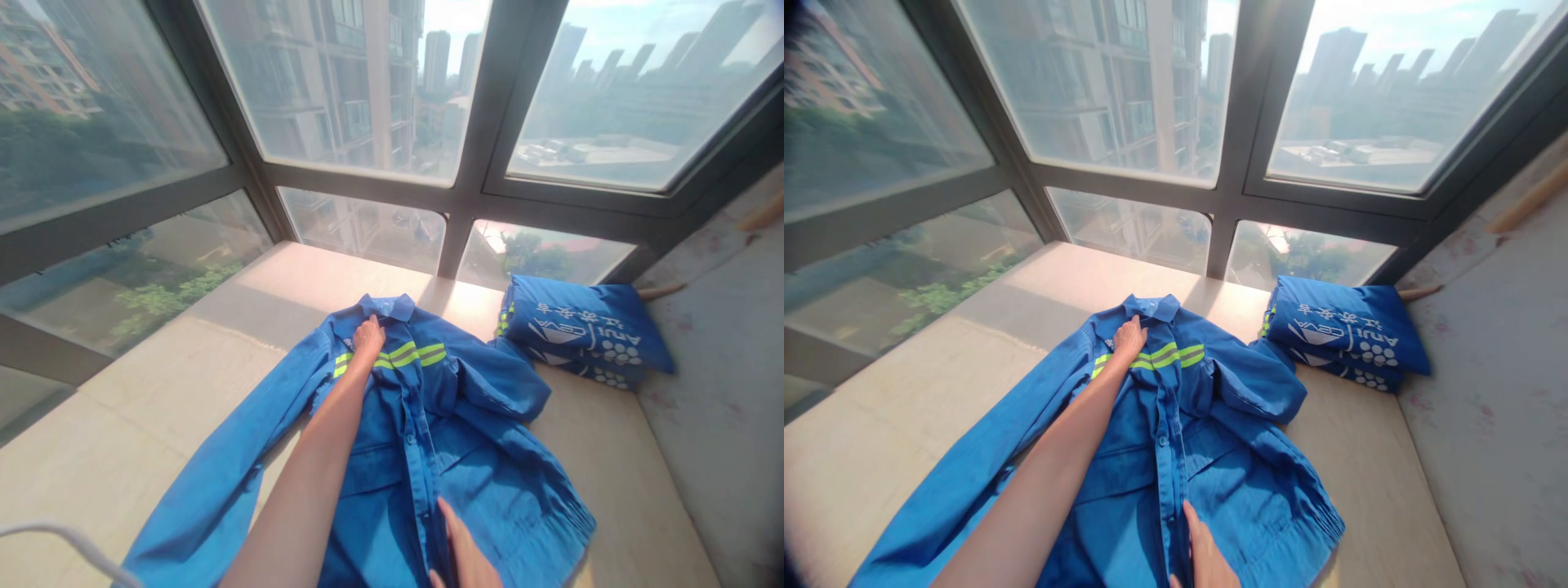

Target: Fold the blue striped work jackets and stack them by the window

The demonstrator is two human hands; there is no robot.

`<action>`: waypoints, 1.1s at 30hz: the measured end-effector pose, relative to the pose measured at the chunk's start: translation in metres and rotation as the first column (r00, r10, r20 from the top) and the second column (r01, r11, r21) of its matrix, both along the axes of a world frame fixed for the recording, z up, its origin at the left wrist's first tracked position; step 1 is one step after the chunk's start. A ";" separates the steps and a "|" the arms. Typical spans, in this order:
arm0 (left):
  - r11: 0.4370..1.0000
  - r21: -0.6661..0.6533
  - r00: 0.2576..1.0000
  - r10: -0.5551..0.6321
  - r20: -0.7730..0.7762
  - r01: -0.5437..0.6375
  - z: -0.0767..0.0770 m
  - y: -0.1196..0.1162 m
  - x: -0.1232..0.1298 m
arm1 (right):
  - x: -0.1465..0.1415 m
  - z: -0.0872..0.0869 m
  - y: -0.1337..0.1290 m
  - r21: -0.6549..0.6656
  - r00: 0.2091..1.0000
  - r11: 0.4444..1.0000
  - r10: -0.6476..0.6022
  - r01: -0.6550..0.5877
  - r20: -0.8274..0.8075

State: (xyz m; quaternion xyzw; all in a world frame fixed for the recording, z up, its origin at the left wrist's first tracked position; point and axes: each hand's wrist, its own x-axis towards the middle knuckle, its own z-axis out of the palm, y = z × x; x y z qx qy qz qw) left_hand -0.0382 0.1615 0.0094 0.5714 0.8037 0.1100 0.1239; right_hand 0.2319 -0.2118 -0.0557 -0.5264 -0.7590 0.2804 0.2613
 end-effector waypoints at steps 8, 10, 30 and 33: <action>0.955 0.147 0.966 -0.252 -0.061 0.259 0.014 -0.098 0.012 | 0.001 0.052 0.025 0.025 0.954 0.992 -0.112 0.124 -0.280; 0.934 0.159 0.948 -0.311 -0.072 0.319 0.010 -0.138 0.012 | 0.005 0.060 0.028 -0.002 0.935 0.989 -0.143 0.151 -0.324; 0.943 -0.030 0.903 -0.328 -0.279 0.333 -0.037 -0.236 0.002 | 0.034 0.026 -0.016 0.172 0.891 0.886 0.386 -0.430 0.239; 0.934 -0.035 0.896 -0.352 -0.271 0.357 -0.038 -0.216 -0.004 | 0.043 0.023 0.014 0.252 0.922 0.891 0.333 -0.377 0.199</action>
